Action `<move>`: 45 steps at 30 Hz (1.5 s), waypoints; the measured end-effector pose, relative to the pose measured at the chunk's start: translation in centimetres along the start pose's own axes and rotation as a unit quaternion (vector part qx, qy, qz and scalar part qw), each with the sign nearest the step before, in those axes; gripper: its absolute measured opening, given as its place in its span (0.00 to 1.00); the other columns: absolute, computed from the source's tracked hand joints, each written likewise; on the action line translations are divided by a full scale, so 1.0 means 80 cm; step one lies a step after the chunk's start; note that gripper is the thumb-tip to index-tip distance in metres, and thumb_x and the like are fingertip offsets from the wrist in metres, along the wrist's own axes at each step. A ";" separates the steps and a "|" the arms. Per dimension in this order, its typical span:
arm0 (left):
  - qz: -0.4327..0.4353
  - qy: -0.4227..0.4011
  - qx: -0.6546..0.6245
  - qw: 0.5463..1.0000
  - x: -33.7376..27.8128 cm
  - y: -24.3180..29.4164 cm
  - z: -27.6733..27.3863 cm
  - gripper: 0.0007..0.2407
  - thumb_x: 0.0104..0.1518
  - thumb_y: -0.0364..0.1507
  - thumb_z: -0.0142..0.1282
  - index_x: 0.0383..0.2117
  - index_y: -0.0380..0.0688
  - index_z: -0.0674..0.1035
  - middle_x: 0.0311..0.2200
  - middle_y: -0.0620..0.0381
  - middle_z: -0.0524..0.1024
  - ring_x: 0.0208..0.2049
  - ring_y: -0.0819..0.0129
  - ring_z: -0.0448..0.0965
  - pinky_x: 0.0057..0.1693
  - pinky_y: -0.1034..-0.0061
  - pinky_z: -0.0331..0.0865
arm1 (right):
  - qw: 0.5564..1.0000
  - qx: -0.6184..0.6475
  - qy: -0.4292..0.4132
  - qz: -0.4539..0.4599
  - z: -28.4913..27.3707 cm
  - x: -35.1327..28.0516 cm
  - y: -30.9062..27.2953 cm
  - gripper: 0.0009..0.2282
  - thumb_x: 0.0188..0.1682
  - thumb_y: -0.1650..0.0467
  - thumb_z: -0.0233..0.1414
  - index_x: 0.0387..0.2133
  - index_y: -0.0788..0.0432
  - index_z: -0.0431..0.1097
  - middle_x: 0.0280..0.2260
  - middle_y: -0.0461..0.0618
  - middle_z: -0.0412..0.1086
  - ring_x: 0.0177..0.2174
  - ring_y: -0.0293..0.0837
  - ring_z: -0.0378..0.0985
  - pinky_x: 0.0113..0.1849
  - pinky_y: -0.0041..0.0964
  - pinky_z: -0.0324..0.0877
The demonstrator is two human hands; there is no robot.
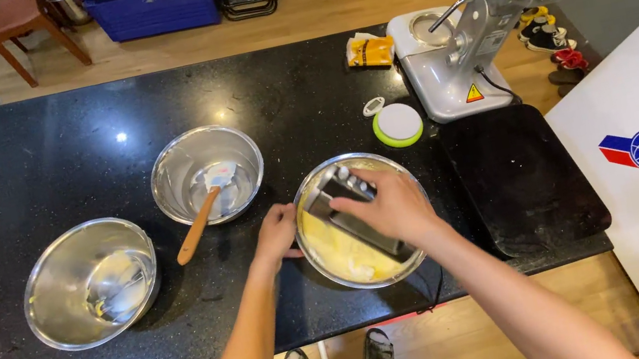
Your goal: Mixing cake batter by pouring whipped whites into a bowl and using a hand mixer
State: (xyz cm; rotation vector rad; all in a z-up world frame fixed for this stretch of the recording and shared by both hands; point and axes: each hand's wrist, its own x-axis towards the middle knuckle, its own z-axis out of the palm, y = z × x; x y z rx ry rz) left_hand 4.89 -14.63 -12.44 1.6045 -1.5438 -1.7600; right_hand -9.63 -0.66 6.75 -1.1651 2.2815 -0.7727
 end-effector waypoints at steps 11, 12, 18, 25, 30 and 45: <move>0.007 0.007 -0.115 0.993 -0.010 -0.022 0.017 0.12 0.67 0.34 0.45 0.33 0.39 0.76 0.31 0.49 0.73 0.28 0.58 0.76 0.23 0.66 0.81 | 0.996 0.013 0.092 0.009 -0.038 0.002 0.063 0.28 0.34 0.56 0.69 0.50 0.47 0.76 0.43 0.55 0.78 0.48 0.62 0.76 0.46 0.54 0.72; 0.006 0.008 -0.118 0.993 -0.011 -0.026 0.020 0.12 0.67 0.34 0.45 0.33 0.39 0.76 0.31 0.49 0.73 0.28 0.58 0.76 0.23 0.66 0.81 | 0.996 0.011 0.090 0.008 -0.041 -0.007 0.071 0.28 0.34 0.56 0.69 0.50 0.47 0.76 0.43 0.55 0.78 0.48 0.62 0.76 0.46 0.54 0.72; 0.025 0.053 -0.196 0.979 -0.017 -0.058 0.041 0.10 0.67 0.33 0.46 0.32 0.40 0.75 0.23 0.54 0.68 0.20 0.60 0.74 0.18 0.64 0.78 | 0.995 0.016 0.093 0.044 -0.030 -0.069 0.101 0.30 0.32 0.60 0.71 0.53 0.44 0.74 0.47 0.54 0.77 0.51 0.58 0.75 0.49 0.52 0.72; 0.026 0.100 -0.256 0.961 -0.079 -0.049 0.053 0.10 0.68 0.32 0.44 0.33 0.40 0.74 0.21 0.52 0.67 0.17 0.61 0.74 0.17 0.66 0.77 | 0.998 0.010 0.017 0.057 -0.004 -0.098 0.046 0.30 0.32 0.60 0.71 0.53 0.43 0.75 0.49 0.50 0.77 0.51 0.56 0.76 0.50 0.52 0.73; -0.018 0.094 -0.319 0.943 -0.117 -0.057 0.073 0.10 0.69 0.32 0.39 0.34 0.42 0.73 0.24 0.50 0.67 0.20 0.54 0.79 0.24 0.59 0.82 | 0.998 -0.051 -0.033 0.033 0.011 -0.048 0.017 0.31 0.34 0.54 0.67 0.55 0.39 0.73 0.46 0.54 0.78 0.50 0.59 0.77 0.49 0.51 0.73; -0.010 0.073 -0.128 0.989 -0.024 -0.061 0.034 0.13 0.61 0.40 0.54 0.38 0.44 0.80 0.31 0.43 0.79 0.26 0.49 0.83 0.27 0.55 0.82 | 0.996 0.001 0.083 0.040 -0.043 -0.043 0.075 0.30 0.31 0.58 0.71 0.53 0.38 0.75 0.44 0.54 0.78 0.50 0.58 0.76 0.48 0.50 0.72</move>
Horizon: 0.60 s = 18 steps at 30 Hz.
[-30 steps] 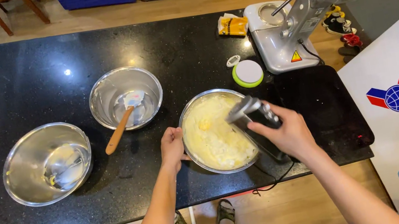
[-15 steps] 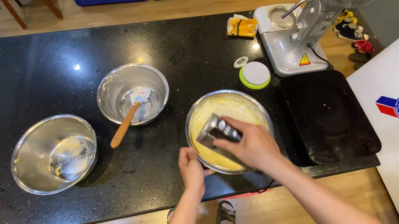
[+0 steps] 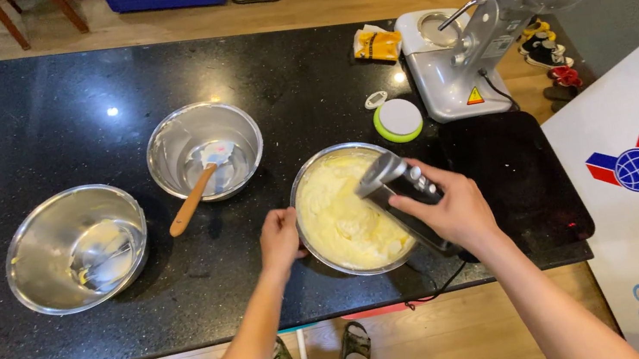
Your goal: Mixing cake batter by pouring whipped whites into a bowl and using a hand mixer
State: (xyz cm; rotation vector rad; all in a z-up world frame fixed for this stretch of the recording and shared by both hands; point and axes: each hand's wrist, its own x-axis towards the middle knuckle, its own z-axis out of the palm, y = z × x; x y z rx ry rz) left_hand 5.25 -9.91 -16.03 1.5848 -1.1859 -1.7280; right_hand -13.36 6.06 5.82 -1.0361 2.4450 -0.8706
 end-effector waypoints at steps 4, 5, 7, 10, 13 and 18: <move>0.029 -0.029 0.064 0.997 0.017 0.046 -0.003 0.14 0.61 0.40 0.53 0.40 0.43 0.81 0.37 0.41 0.79 0.34 0.42 0.82 0.29 0.52 0.82 | 1.000 -0.004 -0.012 0.020 0.003 -0.034 0.013 0.31 0.31 0.59 0.71 0.54 0.36 0.74 0.46 0.54 0.77 0.51 0.59 0.75 0.49 0.53 0.72; 0.039 -0.042 0.087 0.995 0.015 0.063 -0.005 0.13 0.62 0.39 0.52 0.40 0.41 0.81 0.38 0.40 0.79 0.38 0.42 0.81 0.29 0.53 0.82 | 1.000 -0.002 -0.020 0.020 0.004 -0.045 0.011 0.31 0.31 0.61 0.71 0.54 0.37 0.74 0.46 0.55 0.78 0.50 0.60 0.76 0.49 0.53 0.73; 0.043 -0.057 0.094 0.993 0.026 0.071 0.001 0.13 0.62 0.38 0.52 0.39 0.42 0.81 0.37 0.42 0.79 0.37 0.44 0.82 0.28 0.53 0.82 | 0.999 -0.002 -0.033 0.021 0.013 -0.056 0.004 0.31 0.31 0.60 0.71 0.53 0.39 0.74 0.46 0.55 0.78 0.49 0.60 0.77 0.47 0.53 0.73; 0.045 -0.083 0.121 0.988 0.035 0.084 0.004 0.12 0.62 0.37 0.51 0.38 0.43 0.81 0.34 0.44 0.79 0.36 0.47 0.82 0.28 0.54 0.83 | 0.997 -0.018 -0.073 0.024 0.021 -0.063 -0.025 0.31 0.32 0.59 0.71 0.54 0.40 0.74 0.46 0.53 0.78 0.49 0.58 0.77 0.47 0.53 0.74; 0.037 -0.107 0.131 0.985 0.055 0.075 0.011 0.10 0.61 0.36 0.50 0.35 0.44 0.81 0.33 0.45 0.78 0.36 0.49 0.81 0.28 0.56 0.83 | 0.992 -0.044 -0.114 0.025 0.036 -0.045 -0.052 0.31 0.33 0.55 0.68 0.55 0.36 0.72 0.48 0.50 0.77 0.51 0.56 0.77 0.49 0.51 0.74; 0.010 -0.131 0.101 0.986 0.048 0.081 0.006 0.10 0.62 0.33 0.46 0.29 0.42 0.78 0.33 0.45 0.73 0.35 0.53 0.78 0.28 0.61 0.83 | 0.987 -0.082 -0.137 -0.020 0.048 0.009 -0.081 0.30 0.36 0.50 0.64 0.56 0.31 0.71 0.48 0.54 0.77 0.50 0.62 0.76 0.50 0.53 0.73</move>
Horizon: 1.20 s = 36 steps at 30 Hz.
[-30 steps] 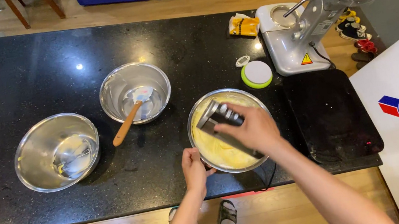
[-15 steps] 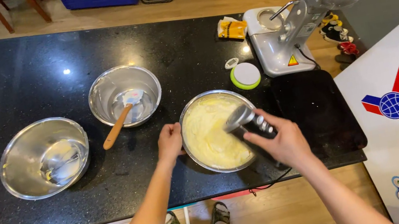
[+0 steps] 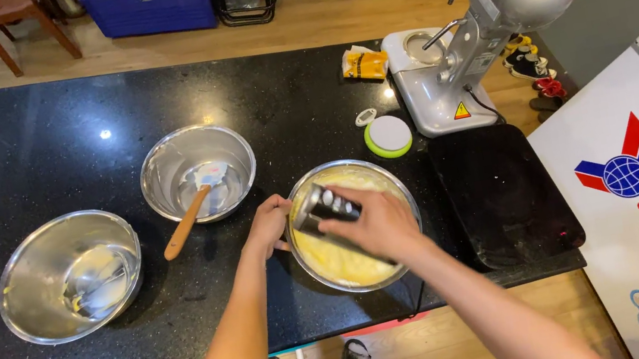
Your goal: Mixing cake batter by pouring whipped whites into a bowl and using a hand mixer
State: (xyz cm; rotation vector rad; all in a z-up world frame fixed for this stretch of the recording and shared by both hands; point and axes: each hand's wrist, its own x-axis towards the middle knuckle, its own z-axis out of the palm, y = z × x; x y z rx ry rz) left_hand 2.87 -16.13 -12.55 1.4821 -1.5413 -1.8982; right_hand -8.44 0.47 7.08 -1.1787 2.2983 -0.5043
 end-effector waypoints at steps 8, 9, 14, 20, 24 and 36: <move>0.004 0.038 -0.070 0.997 -0.030 -0.015 -0.002 0.09 0.63 0.32 0.48 0.29 0.40 0.76 0.28 0.47 0.68 0.21 0.61 0.75 0.23 0.69 0.82 | 0.989 0.030 0.107 -0.101 -0.033 0.051 0.051 0.28 0.31 0.54 0.69 0.50 0.31 0.74 0.46 0.40 0.78 0.49 0.54 0.77 0.48 0.48 0.73; 0.003 0.039 -0.073 0.997 -0.029 -0.022 -0.001 0.09 0.63 0.32 0.48 0.29 0.40 0.76 0.28 0.47 0.68 0.21 0.61 0.75 0.23 0.69 0.82 | 0.989 0.028 0.105 -0.102 -0.037 0.047 0.057 0.28 0.31 0.54 0.69 0.50 0.31 0.74 0.46 0.40 0.78 0.49 0.54 0.77 0.48 0.48 0.73; 0.004 0.080 -0.108 0.991 -0.027 -0.047 0.005 0.11 0.64 0.34 0.49 0.30 0.40 0.78 0.29 0.47 0.71 0.27 0.54 0.77 0.22 0.64 0.81 | 0.983 0.079 0.154 -0.056 -0.059 0.010 0.091 0.30 0.30 0.60 0.72 0.51 0.38 0.75 0.46 0.47 0.78 0.51 0.54 0.76 0.50 0.46 0.70; 0.003 0.120 -0.139 0.983 -0.075 -0.033 0.015 0.11 0.66 0.32 0.47 0.29 0.37 0.76 0.28 0.47 0.71 0.28 0.52 0.78 0.23 0.64 0.80 | 0.974 0.110 0.195 -0.021 -0.034 -0.042 0.152 0.31 0.30 0.63 0.73 0.52 0.43 0.76 0.44 0.52 0.79 0.51 0.50 0.76 0.51 0.44 0.70; 0.017 0.164 -0.157 0.974 -0.071 -0.064 0.029 0.11 0.65 0.32 0.50 0.29 0.39 0.78 0.23 0.49 0.72 0.22 0.56 0.77 0.18 0.66 0.77 | 0.972 0.141 0.188 0.002 -0.008 -0.084 0.143 0.32 0.30 0.65 0.73 0.53 0.45 0.75 0.45 0.55 0.79 0.50 0.49 0.77 0.50 0.44 0.70; -0.017 0.217 -0.284 0.934 -0.132 -0.093 0.090 0.10 0.66 0.32 0.46 0.31 0.43 0.77 0.24 0.47 0.70 0.19 0.55 0.77 0.23 0.63 0.80 | 0.994 0.079 0.071 0.007 0.015 -0.040 0.050 0.29 0.30 0.58 0.72 0.49 0.40 0.78 0.43 0.55 0.79 0.49 0.58 0.78 0.48 0.49 0.73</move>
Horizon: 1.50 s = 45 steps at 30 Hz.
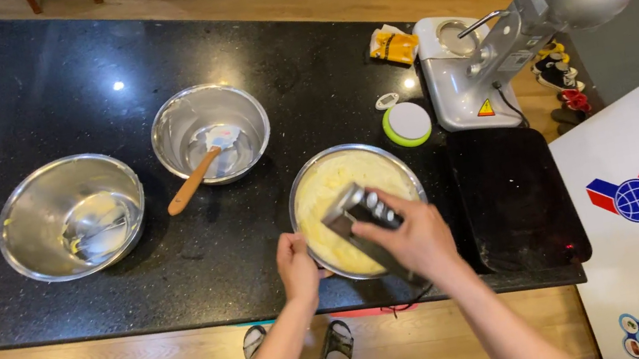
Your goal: Mixing cake batter by pouring whipped whites into a bowl and using a hand mixer
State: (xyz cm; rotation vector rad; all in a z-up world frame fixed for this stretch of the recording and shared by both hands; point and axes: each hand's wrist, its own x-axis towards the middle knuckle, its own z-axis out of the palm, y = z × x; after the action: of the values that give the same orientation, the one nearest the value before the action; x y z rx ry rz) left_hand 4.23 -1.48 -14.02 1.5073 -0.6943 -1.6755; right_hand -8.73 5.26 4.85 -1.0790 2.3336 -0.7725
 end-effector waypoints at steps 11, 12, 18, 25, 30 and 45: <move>0.005 -0.050 0.155 0.987 0.015 0.046 -0.017 0.15 0.63 0.39 0.49 0.40 0.38 0.78 0.36 0.32 0.79 0.34 0.40 0.83 0.34 0.51 0.82 | 0.991 0.065 0.110 -0.035 -0.033 0.046 0.063 0.30 0.30 0.61 0.74 0.50 0.44 0.77 0.46 0.48 0.78 0.52 0.47 0.76 0.51 0.39 0.69; 0.005 -0.053 0.156 0.986 0.028 0.053 -0.017 0.15 0.63 0.39 0.49 0.40 0.38 0.78 0.36 0.32 0.79 0.34 0.40 0.83 0.34 0.51 0.82 | 0.991 0.065 0.112 -0.034 -0.037 0.035 0.066 0.30 0.30 0.61 0.74 0.50 0.44 0.77 0.46 0.48 0.78 0.52 0.47 0.76 0.51 0.39 0.69; 0.043 -0.125 0.262 0.956 0.092 0.093 -0.001 0.16 0.62 0.42 0.51 0.43 0.41 0.79 0.41 0.40 0.79 0.42 0.40 0.81 0.30 0.55 0.83 | 0.993 0.057 0.100 -0.018 -0.038 -0.023 0.067 0.31 0.29 0.67 0.74 0.52 0.48 0.76 0.47 0.54 0.77 0.52 0.48 0.75 0.52 0.44 0.69; 0.052 -0.202 0.303 0.930 0.115 0.128 0.031 0.14 0.62 0.39 0.48 0.40 0.41 0.80 0.39 0.41 0.78 0.42 0.44 0.81 0.28 0.56 0.83 | 1.000 -0.009 -0.010 0.010 -0.010 -0.022 -0.003 0.30 0.30 0.60 0.73 0.51 0.41 0.76 0.46 0.50 0.79 0.51 0.54 0.77 0.49 0.47 0.73; 0.033 -0.221 0.313 0.923 0.130 0.116 0.039 0.12 0.63 0.37 0.47 0.34 0.44 0.80 0.35 0.45 0.77 0.39 0.50 0.80 0.28 0.60 0.83 | 0.996 -0.062 -0.062 -0.018 -0.002 0.031 -0.050 0.30 0.32 0.51 0.68 0.52 0.35 0.75 0.48 0.48 0.78 0.51 0.57 0.76 0.51 0.50 0.72; 0.020 -0.116 0.193 0.974 0.099 0.072 0.013 0.11 0.66 0.33 0.46 0.33 0.40 0.78 0.33 0.43 0.77 0.34 0.49 0.79 0.26 0.56 0.81 | 0.992 0.027 0.105 -0.059 -0.063 0.061 0.054 0.29 0.29 0.62 0.74 0.50 0.41 0.77 0.45 0.46 0.78 0.50 0.50 0.77 0.48 0.40 0.70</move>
State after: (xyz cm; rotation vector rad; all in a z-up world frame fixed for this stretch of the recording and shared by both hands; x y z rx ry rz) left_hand 4.16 -11.31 -13.69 1.5534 -1.2254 -1.7741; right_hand -16.96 5.24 4.95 -1.1698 2.4212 -1.0313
